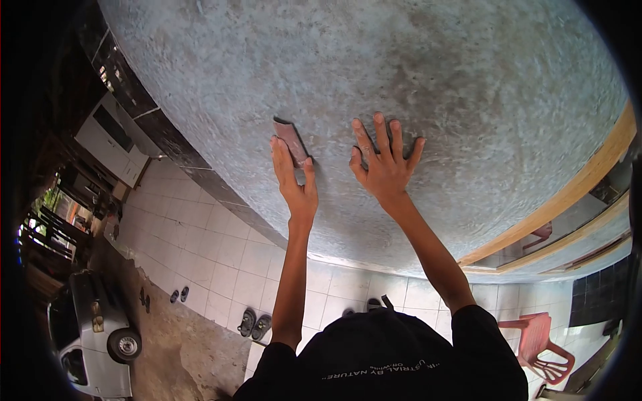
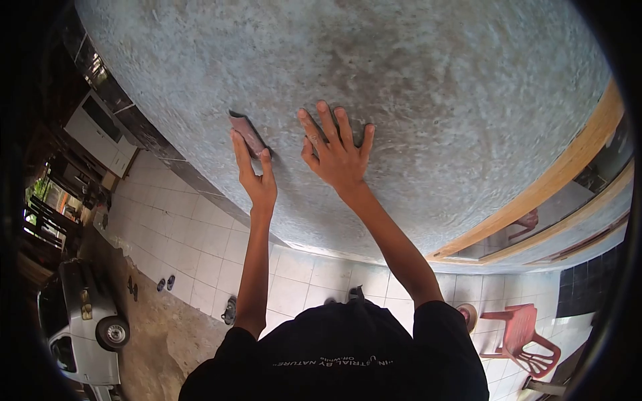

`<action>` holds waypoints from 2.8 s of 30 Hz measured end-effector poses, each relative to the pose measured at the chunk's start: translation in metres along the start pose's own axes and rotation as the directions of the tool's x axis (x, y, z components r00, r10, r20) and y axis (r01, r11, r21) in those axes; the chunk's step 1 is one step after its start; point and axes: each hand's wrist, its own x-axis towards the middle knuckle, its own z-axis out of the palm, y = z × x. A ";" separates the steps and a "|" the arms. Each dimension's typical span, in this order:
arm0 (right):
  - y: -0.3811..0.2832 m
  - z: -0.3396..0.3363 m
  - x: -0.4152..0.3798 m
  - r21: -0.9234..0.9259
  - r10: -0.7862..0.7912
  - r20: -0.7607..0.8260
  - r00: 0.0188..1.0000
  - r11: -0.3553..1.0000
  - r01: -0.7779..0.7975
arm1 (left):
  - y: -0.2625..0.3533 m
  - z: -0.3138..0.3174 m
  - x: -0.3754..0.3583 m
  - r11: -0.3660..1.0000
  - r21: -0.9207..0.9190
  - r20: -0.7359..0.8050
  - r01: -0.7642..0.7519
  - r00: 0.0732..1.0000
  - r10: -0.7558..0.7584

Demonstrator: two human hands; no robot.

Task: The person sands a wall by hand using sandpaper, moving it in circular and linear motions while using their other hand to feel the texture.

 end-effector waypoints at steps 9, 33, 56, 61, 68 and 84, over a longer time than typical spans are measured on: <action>-0.003 -0.002 0.002 -0.047 0.014 0.004 1.000 0.999 -0.014 | -0.004 -0.005 0.007 0.997 -0.032 0.009 -0.067 0.998 0.067; -0.002 -0.004 0.002 -0.039 0.018 0.021 1.000 0.999 -0.017 | 0.003 -0.011 0.038 0.989 0.009 -0.037 -0.146 0.989 0.147; -0.002 -0.007 0.003 -0.039 0.012 0.038 0.999 0.999 -0.011 | 0.014 -0.016 0.053 0.985 0.051 0.015 -0.165 0.986 0.164; -0.002 -0.007 0.002 -0.029 0.013 0.040 0.999 1.000 -0.012 | 0.001 -0.010 0.018 0.989 0.006 -0.005 -0.151 0.989 0.151; -0.002 -0.007 0.002 -0.013 0.003 0.042 0.999 1.000 -0.003 | 0.008 -0.014 0.046 0.993 0.057 -0.007 -0.107 0.994 0.107; 0.002 -0.005 -0.005 0.053 0.033 0.038 0.999 0.998 -0.035 | 0.000 -0.013 0.036 0.999 -0.001 -0.108 0.052 0.993 -0.052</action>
